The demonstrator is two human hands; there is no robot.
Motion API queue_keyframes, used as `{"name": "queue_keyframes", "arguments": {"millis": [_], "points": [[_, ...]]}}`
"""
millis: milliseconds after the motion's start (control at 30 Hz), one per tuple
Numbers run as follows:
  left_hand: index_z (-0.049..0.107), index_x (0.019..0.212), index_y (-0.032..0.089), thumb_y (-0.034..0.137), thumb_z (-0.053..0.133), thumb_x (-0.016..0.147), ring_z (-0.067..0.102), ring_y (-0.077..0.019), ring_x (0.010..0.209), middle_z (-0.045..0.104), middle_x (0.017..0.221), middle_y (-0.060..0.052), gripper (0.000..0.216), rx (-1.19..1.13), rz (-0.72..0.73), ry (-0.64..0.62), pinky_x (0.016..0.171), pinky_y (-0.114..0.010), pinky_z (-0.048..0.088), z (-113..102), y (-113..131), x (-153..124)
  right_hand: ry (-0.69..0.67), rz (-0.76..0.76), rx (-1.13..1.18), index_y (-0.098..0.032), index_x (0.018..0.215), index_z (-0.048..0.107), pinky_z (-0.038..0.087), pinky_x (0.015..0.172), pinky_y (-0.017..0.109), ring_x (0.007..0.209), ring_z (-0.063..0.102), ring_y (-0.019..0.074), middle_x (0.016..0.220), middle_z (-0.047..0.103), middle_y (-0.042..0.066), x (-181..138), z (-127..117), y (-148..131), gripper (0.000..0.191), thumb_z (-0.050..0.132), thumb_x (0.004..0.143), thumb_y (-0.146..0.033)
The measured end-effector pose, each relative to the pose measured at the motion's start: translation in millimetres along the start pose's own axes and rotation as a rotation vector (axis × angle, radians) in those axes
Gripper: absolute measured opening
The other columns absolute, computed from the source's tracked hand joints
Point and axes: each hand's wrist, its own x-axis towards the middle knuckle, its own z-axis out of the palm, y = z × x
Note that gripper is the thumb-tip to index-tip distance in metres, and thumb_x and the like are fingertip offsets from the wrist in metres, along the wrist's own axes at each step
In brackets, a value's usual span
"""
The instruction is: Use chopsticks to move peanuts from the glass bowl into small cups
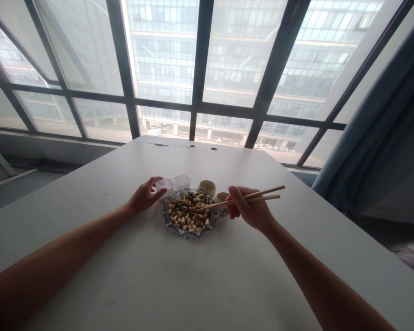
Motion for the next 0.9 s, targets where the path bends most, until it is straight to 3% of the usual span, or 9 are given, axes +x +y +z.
{"name": "queue_keyframes", "arguments": {"millis": [200, 333, 633, 900], "points": [[0.057, 0.124, 0.016, 0.07, 0.049, 0.085, 0.066, -0.0217, 0.077, 0.068, 0.09, -0.009, 0.067, 0.0, 0.002, -0.001, 0.069, -0.034, 0.056, 0.7, -1.1, 0.5, -0.191, -0.106, -0.17, -0.018, 0.058, 0.066, 0.047, 0.038, 0.022, 0.039, 0.06, 0.0132, 0.048, 0.065, 0.003, -5.6, 6.7, -4.0, 0.051, 0.064, 0.083, -0.062], [0.057, 0.125, 0.015, 0.07, 0.048, 0.085, 0.066, -0.0225, 0.078, 0.068, 0.091, -0.01, 0.068, 0.0, 0.001, -0.005, 0.07, -0.036, 0.056, 0.7, -1.0, 0.6, -0.222, -0.198, -0.21, -0.018, 0.059, 0.067, 0.046, 0.039, 0.023, 0.039, 0.058, 0.0123, 0.047, 0.064, 0.002, -6.8, 8.4, 0.0, 0.048, 0.062, 0.087, -0.057], [0.058, 0.123, 0.017, 0.069, 0.049, 0.085, 0.066, -0.0215, 0.076, 0.068, 0.089, -0.008, 0.064, 0.005, 0.004, -0.002, 0.069, -0.034, 0.055, -0.8, 1.0, 0.1, 0.171, -0.071, 0.046, -0.018, 0.066, 0.069, 0.048, 0.037, 0.027, 0.037, 0.059, 0.0159, 0.047, 0.065, 0.004, 1.3, 2.1, 6.7, 0.056, 0.064, 0.076, -0.074], [0.058, 0.123, 0.016, 0.069, 0.048, 0.086, 0.066, -0.0211, 0.071, 0.067, 0.084, -0.007, 0.066, 0.011, 0.003, -0.003, 0.068, -0.035, 0.055, -2.8, 4.0, -0.4, 0.313, 0.227, 0.388, -0.016, 0.066, 0.065, 0.046, 0.034, 0.026, 0.036, 0.056, 0.015, 0.046, 0.062, 0.005, 13.8, 7.1, 38.7, 0.058, 0.069, 0.07, -0.075]]}}
